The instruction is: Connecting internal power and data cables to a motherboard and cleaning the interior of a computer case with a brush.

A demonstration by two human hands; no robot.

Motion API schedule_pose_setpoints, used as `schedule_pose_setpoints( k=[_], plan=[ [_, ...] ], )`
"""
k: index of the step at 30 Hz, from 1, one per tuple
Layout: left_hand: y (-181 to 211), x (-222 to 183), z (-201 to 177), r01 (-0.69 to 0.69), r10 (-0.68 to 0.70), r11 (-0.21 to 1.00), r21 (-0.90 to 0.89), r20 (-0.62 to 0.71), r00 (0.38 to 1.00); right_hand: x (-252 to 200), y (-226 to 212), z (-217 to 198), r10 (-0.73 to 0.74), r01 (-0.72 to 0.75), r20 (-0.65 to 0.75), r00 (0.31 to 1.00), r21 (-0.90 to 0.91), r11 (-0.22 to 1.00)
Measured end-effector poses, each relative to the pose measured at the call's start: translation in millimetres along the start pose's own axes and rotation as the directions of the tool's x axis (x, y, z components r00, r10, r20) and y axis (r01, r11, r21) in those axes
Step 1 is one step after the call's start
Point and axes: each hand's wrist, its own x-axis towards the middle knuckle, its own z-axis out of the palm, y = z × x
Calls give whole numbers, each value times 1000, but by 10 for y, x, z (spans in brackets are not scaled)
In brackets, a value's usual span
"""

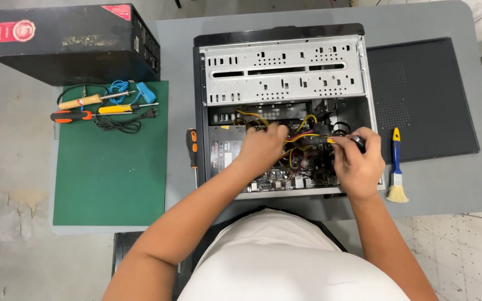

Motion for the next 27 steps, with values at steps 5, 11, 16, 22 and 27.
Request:
schedule_pose_setpoints(
  k=[5,11,16,22,27],
  plan=[
    [-109,27,-393,-80,114,991,-106,370,922,15,-5,31,69,-69,16,997,17,997],
    [-411,272,-1856,117,211,909,-400,684,699,47,25,43,138,-134,93,986,-49,990],
    [-665,133,-1909,104,158,940,-325,685,711,166,-37,34,5,14,155,988,-125,992],
    [-440,-23,-1622,-122,94,985,126,207,974,-173,261,357,-66,378,611,789,-397,837],
    [2,15,-971,-251,220,968,0,487,845,550,180,42,127,-124,848,515,-73,990]
  ],
)
